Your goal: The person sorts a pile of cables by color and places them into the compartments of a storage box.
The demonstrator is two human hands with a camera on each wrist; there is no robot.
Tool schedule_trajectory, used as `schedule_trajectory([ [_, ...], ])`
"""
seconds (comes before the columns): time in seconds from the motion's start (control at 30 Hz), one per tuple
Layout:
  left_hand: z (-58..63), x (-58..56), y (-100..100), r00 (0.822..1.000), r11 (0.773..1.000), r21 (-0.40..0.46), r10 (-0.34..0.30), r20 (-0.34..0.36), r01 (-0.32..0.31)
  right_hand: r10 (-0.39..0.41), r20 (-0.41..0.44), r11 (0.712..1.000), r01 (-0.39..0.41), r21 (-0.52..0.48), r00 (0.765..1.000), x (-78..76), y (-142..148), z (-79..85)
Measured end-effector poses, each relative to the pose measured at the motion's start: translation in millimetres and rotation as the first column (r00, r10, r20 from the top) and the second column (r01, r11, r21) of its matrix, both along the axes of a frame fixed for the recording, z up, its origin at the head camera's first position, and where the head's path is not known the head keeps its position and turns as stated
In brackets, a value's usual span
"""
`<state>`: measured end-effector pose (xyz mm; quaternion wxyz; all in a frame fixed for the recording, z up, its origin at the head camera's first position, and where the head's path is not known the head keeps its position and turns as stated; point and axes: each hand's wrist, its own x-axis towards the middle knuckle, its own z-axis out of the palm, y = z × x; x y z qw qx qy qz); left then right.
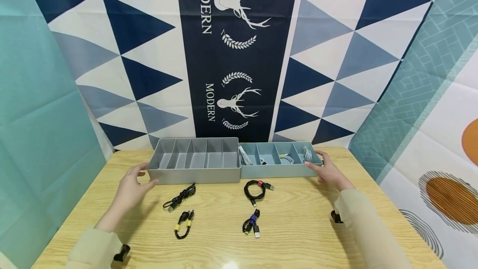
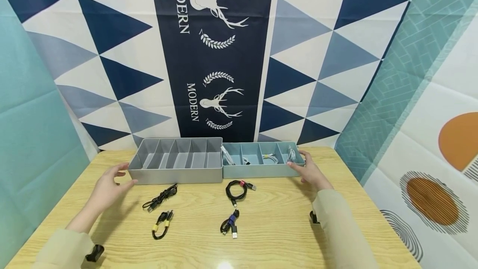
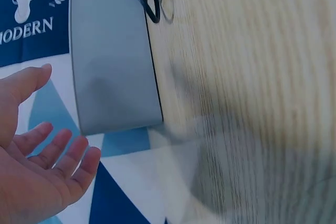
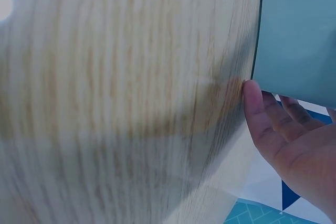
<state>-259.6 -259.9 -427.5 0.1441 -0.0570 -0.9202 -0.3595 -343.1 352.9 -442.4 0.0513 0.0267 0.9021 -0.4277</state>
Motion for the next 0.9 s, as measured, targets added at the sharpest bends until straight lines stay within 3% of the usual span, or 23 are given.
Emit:
schedule_trajectory([
  [0.17,-1.0,10.5,9.7,0.999,0.999,-0.029,-0.031,-0.007,0.031,-0.009,0.002,1.0,0.009,0.006,1.0,0.2,0.9,-0.2],
  [0.5,-18.5,19.5,22.8,0.991,0.987,-0.097,-0.131,-0.007,0.13,-0.003,0.038,1.0,0.003,-0.001,0.999,0.8,3.0,0.2],
  [0.9,-34.9,15.6,30.0,0.979,0.936,-0.307,-0.198,-0.047,0.175,-0.002,0.052,1.0,0.002,-0.007,0.999,0.8,-1.1,5.9],
])
